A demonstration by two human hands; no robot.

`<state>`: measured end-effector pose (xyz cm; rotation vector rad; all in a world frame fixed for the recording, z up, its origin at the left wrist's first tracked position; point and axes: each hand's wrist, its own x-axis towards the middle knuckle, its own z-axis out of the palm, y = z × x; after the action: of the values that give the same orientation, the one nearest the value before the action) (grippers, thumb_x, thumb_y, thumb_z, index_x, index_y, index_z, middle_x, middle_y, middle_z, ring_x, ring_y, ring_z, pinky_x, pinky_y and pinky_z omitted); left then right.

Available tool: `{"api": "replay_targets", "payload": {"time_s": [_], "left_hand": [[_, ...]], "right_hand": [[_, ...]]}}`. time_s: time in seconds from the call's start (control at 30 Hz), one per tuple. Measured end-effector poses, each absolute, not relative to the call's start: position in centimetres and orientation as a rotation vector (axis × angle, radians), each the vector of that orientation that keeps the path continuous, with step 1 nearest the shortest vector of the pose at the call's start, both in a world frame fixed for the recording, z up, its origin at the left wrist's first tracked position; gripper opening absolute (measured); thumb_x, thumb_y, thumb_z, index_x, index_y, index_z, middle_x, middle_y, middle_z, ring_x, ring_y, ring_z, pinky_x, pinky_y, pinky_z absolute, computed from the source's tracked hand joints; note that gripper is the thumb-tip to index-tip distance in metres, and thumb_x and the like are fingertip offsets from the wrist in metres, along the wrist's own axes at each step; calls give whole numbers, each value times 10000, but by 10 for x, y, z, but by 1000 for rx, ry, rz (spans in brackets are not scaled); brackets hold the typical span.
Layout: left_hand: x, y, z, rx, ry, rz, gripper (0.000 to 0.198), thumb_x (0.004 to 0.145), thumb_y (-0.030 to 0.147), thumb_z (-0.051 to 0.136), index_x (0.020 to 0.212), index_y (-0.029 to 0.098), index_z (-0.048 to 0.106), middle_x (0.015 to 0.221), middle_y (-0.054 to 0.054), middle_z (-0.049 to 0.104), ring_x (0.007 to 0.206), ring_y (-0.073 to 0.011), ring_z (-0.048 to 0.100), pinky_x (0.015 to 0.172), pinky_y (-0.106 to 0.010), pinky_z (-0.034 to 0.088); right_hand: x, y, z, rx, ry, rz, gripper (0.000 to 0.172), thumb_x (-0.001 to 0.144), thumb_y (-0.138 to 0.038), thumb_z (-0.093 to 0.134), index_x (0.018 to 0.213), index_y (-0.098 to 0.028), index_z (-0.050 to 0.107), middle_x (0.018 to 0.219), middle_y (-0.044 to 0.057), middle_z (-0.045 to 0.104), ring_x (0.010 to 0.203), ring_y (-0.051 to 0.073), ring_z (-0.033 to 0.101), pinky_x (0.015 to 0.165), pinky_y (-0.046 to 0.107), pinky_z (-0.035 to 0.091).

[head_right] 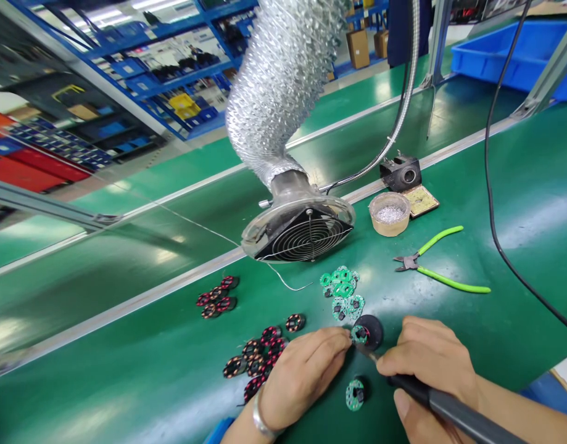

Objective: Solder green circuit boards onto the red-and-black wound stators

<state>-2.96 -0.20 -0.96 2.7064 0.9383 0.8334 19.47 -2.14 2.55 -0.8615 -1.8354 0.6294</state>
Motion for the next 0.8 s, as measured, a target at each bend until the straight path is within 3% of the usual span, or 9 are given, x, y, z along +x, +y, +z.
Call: {"api": "replay_targets", "payload": {"time_s": [0.13, 0.8], "left_hand": [[-30, -2, -12, 2621, 968, 839, 136, 978, 166, 454, 1040, 170, 576, 896, -59, 735, 811, -152, 720, 711, -234, 596], [-29, 1, -11, 2676, 927, 839, 162, 990, 161, 420, 1012, 157, 581, 891, -62, 744, 792, -149, 721, 714, -249, 608]], "right_hand": [[183, -28, 15, -873, -1686, 525, 183, 783, -155, 448, 902, -208, 576, 582, 5, 545, 456, 151, 461, 473, 305, 333], [182, -22, 16, -814, -1800, 536, 180, 801, -138, 434, 901, -199, 571, 572, 4, 530, 445, 148, 437, 454, 301, 310]]}}
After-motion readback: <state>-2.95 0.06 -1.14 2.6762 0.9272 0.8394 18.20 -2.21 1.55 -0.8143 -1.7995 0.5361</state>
